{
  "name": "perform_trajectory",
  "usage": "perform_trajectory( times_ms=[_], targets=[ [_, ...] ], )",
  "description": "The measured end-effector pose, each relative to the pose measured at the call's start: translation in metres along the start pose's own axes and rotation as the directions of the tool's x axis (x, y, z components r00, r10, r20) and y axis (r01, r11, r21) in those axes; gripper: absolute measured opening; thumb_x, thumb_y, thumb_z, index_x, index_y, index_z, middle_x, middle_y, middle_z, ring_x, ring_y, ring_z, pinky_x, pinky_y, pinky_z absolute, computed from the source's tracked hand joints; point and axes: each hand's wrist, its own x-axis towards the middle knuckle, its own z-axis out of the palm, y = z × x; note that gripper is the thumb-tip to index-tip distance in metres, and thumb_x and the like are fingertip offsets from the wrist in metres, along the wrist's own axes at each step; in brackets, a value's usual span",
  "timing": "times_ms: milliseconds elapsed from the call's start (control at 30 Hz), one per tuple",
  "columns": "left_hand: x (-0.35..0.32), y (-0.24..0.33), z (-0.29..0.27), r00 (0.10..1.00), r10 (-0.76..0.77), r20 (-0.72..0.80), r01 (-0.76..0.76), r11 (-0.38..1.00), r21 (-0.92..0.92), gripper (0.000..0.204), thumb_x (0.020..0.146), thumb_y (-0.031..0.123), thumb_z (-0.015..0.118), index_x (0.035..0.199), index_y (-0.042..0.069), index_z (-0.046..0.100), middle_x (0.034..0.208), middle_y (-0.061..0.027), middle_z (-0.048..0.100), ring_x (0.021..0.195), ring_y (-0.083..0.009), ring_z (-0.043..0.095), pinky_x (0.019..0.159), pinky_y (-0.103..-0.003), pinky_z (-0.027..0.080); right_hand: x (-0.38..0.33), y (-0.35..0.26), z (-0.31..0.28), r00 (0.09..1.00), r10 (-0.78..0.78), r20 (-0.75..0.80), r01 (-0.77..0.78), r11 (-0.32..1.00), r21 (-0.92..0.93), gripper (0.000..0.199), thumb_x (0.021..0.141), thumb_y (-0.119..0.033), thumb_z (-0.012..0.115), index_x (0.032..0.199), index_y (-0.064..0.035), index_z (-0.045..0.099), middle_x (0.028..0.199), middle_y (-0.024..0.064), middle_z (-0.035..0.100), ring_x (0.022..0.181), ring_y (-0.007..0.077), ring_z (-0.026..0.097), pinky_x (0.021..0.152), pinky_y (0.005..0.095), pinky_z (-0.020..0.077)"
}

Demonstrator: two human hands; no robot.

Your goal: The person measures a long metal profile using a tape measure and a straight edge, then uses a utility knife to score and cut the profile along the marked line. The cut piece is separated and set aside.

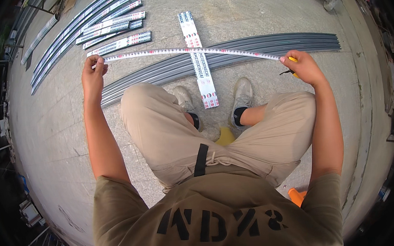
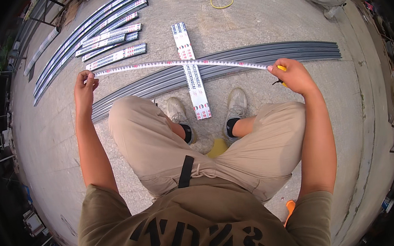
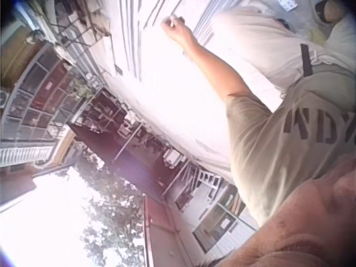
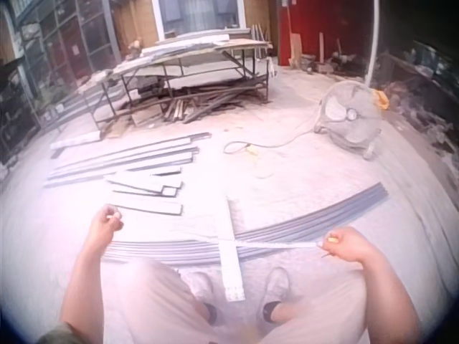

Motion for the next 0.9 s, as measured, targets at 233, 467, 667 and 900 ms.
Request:
perform_trajectory(
  times_ms=[233,467,667,900],
  targets=[
    [-0.003,-0.086,0.050,0.884,-0.456,-0.106,0.242,0.640,-0.729,0.040,0.116,0.017,0.071,0.152,0.008,0.058,0.116,-0.0079,0.072,0.104,-0.0190,0.076,0.097,-0.035,0.070,0.024,-0.021,0.010,0.982,0.147,0.115,-0.140,0.988,-0.073,0.041,0.106,-0.044,0.082,0.096,-0.0047,0.077,0.073,0.0011,0.061,0.069,0.0129,0.057,0.062,0.0354,0.0466],
    [-0.043,-0.175,0.138,0.702,-0.618,0.355,0.626,0.297,-0.721,0.039,0.125,0.034,0.052,0.146,0.005,0.066,0.115,-0.0075,0.073,0.107,-0.0221,0.076,0.101,-0.039,0.068,0.106,-0.067,0.109,0.961,0.103,0.258,-0.010,0.941,-0.337,0.045,0.105,-0.049,0.076,0.103,-0.0041,0.083,0.086,0.0204,0.078,0.083,0.0397,0.075,0.079,0.0487,0.0578],
    [-0.040,-0.190,0.160,0.630,-0.691,0.354,0.703,0.314,-0.638,0.038,0.125,0.037,0.051,0.134,0.004,0.067,0.120,-0.0103,0.073,0.114,-0.0247,0.076,0.102,-0.039,0.065,0.153,-0.078,0.242,0.960,-0.004,0.279,0.089,0.952,-0.292,0.043,0.105,-0.047,0.076,0.104,-0.0044,0.084,0.089,0.0216,0.079,0.087,0.0437,0.076,0.080,0.0500,0.0581],
    [0.020,-0.296,0.078,0.486,-0.872,-0.053,0.580,0.368,-0.727,0.029,0.122,0.034,0.053,0.118,0.010,0.068,0.101,-0.0038,0.075,0.085,-0.0146,0.075,0.078,-0.034,0.067,0.210,-0.026,0.219,0.953,0.057,0.297,0.025,0.963,-0.268,0.040,0.105,-0.042,0.081,0.098,-0.0021,0.081,0.071,0.0100,0.073,0.066,0.0218,0.070,0.067,0.0394,0.0534]
  ],
)
